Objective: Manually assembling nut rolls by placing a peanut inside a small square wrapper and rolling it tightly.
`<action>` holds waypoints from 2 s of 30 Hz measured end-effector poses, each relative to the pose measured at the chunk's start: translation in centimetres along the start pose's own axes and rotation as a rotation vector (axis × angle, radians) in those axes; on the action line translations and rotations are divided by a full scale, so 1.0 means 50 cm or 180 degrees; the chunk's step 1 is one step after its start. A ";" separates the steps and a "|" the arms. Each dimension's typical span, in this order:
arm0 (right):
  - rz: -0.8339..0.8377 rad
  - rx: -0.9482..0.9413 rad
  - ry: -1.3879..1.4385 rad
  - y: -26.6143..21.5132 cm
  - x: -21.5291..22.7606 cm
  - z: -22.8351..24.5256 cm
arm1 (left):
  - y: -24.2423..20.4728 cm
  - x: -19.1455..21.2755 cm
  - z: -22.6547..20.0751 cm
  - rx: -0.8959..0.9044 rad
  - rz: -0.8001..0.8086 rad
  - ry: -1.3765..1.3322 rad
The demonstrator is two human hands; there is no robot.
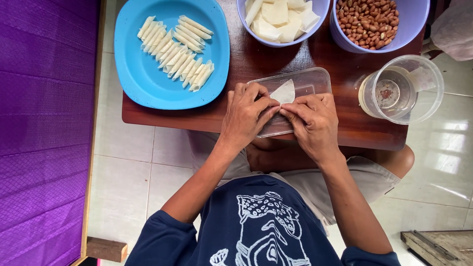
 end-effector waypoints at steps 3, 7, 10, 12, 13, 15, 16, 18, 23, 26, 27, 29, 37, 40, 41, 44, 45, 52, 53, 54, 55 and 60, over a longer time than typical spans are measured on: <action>0.0135 0.0169 -0.0219 -0.005 0.000 0.002 | 0.002 0.005 -0.007 0.0021 0.0035 -0.0008; 0.0244 0.0287 -0.0316 0.001 0.005 0.012 | 0.001 0.004 -0.003 0.0039 0.0009 -0.0006; 0.0210 0.0178 -0.0185 -0.001 0.009 0.008 | 0.000 0.004 -0.002 0.0045 0.0004 -0.0040; 0.0132 0.0109 -0.0193 -0.004 0.009 0.005 | 0.004 0.008 -0.005 0.0004 0.0006 -0.0042; 0.0139 0.0107 -0.0200 -0.005 0.008 0.003 | 0.004 0.010 -0.004 0.0011 0.0006 -0.0050; 0.0132 0.0129 -0.0238 -0.008 0.008 0.000 | 0.005 0.014 -0.005 -0.0020 0.0021 -0.0048; 0.0134 0.0129 -0.0244 -0.008 0.008 0.000 | 0.005 0.014 -0.003 -0.0019 0.0020 -0.0054; 0.0192 0.0174 -0.0271 -0.011 0.007 0.001 | 0.003 0.013 -0.003 -0.0044 0.0037 -0.0093; 0.0273 0.0276 -0.0354 -0.003 0.006 0.009 | 0.002 0.010 0.000 -0.0053 0.0062 -0.0097; 0.0248 0.0360 -0.0472 0.001 0.004 0.014 | 0.000 0.009 0.000 -0.0040 0.0060 -0.0112; 0.0235 0.0400 -0.0547 0.002 0.003 0.015 | 0.001 0.009 0.001 -0.0032 0.0058 -0.0124; 0.0223 0.0405 -0.0568 0.002 0.000 0.012 | 0.002 0.013 0.000 -0.0036 0.0058 -0.0132; 0.0186 0.0350 -0.0550 0.006 -0.001 0.015 | 0.005 0.009 -0.010 0.0090 0.0092 -0.0141; 0.0207 0.0314 -0.0560 0.003 0.000 0.010 | 0.004 0.002 -0.012 0.0166 0.0025 -0.0105; 0.0198 0.0277 -0.0504 0.005 0.000 0.008 | 0.003 -0.001 -0.010 0.0204 0.0031 -0.0098; 0.0197 0.0230 -0.0397 0.004 0.004 0.005 | 0.003 -0.004 -0.013 0.0272 0.0029 -0.0052; 0.0189 0.0219 -0.0358 0.003 0.005 0.004 | 0.006 -0.004 -0.014 0.0284 0.0023 -0.0021; 0.0124 0.0374 -0.0446 -0.002 0.004 0.004 | 0.003 -0.001 -0.011 0.0293 0.0061 -0.0047; 0.0132 0.0385 -0.0494 -0.001 0.004 0.005 | 0.003 -0.001 -0.010 0.0306 0.0083 -0.0069; 0.0139 0.0396 -0.0541 0.000 0.004 0.007 | 0.003 -0.001 -0.010 0.0318 0.0105 -0.0090; 0.0131 0.0398 -0.0547 0.001 0.003 0.007 | 0.001 0.000 -0.008 0.0309 0.0106 -0.0093; 0.0089 0.0374 -0.0621 0.001 -0.001 0.007 | 0.003 -0.004 -0.014 0.0225 0.0102 0.0002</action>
Point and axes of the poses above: each hand's wrist, its own y-axis towards the middle knuckle, its own x-axis out of the back of the hand, z = x × y, the point moved 5 cm from there along y, towards the middle knuckle, and after that the axes turned 11 degrees about -z, right-handed, at the moved point
